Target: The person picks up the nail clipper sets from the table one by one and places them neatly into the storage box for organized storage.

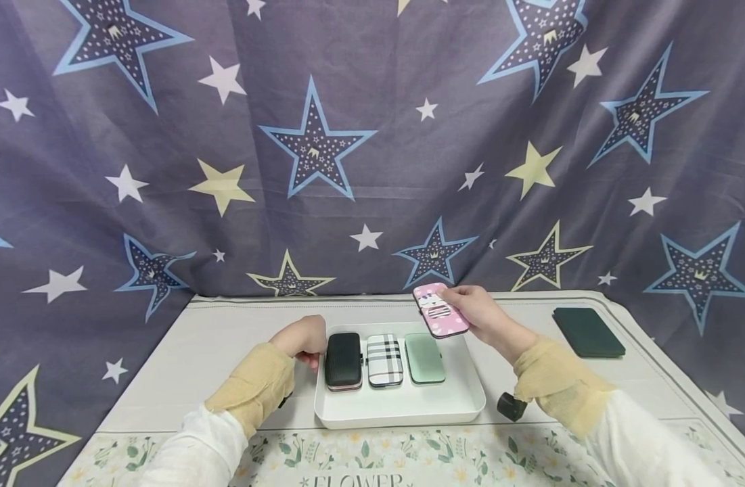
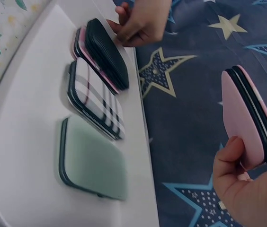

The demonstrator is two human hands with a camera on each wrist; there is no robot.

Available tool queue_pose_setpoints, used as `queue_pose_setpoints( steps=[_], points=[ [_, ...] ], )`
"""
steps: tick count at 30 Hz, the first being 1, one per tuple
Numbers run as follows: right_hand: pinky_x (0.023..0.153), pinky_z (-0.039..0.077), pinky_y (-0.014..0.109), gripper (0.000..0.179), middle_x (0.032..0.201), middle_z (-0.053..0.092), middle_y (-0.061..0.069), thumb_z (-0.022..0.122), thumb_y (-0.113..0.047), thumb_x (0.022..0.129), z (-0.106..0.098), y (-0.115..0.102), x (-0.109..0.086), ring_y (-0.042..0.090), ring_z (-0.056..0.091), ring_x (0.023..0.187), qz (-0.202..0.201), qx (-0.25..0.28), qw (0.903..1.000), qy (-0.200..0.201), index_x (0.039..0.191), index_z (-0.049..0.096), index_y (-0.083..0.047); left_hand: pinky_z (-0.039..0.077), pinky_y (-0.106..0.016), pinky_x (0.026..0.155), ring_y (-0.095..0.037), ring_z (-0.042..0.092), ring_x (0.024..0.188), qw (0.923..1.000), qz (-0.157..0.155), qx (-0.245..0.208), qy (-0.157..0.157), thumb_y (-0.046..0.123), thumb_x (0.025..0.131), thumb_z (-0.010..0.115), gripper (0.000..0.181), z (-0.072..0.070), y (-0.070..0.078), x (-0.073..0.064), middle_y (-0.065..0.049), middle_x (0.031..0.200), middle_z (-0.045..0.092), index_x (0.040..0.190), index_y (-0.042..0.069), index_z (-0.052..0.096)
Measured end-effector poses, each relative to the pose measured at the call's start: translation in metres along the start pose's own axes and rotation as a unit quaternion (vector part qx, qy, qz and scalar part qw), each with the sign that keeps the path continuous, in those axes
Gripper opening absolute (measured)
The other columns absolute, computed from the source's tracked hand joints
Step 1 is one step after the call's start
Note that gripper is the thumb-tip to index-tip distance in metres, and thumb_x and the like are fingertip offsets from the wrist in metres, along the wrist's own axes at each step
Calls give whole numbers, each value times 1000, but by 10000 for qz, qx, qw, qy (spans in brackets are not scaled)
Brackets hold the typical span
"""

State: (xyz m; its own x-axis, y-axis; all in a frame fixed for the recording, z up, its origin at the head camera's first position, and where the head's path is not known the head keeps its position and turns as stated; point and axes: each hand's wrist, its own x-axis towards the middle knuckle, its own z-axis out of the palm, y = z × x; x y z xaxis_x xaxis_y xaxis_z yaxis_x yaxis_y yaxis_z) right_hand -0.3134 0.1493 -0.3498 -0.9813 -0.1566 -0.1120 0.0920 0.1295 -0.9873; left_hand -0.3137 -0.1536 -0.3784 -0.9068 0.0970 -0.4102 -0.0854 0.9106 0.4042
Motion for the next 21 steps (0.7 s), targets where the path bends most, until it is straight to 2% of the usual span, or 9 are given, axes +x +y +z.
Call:
queue_pose_setpoints(
  steps=[9, 16, 21],
  points=[
    [58, 53, 19, 41, 79, 63, 4, 51, -16, 97, 24, 11, 1, 8, 62, 65, 195, -87, 9998, -37, 123, 47, 15, 36, -17, 33, -8, 44, 33, 10000, 0, -13, 43, -9, 82, 44, 17, 1, -1, 1, -3, 42, 55, 73, -7, 58],
    [55, 52, 19, 34, 77, 62, 5, 55, -17, 95, 43, 27, 4, 8, 60, 63, 281, -203, 9994, -68, 110, 53, 13, 36, -17, 33, -8, 43, 33, 10000, 15, -37, 80, -9, 81, 44, 16, 2, -1, 2, -3, 41, 54, 73, -6, 57],
    [54, 52, 20, 35, 79, 62, 7, 58, -18, 93, 54, 35, 5, 10, 59, 63, 372, -365, 9986, -34, 110, 54, 12, 37, -17, 33, -8, 44, 33, 10000, 39, -23, 79, -10, 80, 42, 16, 1, -2, 2, -3, 41, 55, 73, -6, 56]
  ],
)
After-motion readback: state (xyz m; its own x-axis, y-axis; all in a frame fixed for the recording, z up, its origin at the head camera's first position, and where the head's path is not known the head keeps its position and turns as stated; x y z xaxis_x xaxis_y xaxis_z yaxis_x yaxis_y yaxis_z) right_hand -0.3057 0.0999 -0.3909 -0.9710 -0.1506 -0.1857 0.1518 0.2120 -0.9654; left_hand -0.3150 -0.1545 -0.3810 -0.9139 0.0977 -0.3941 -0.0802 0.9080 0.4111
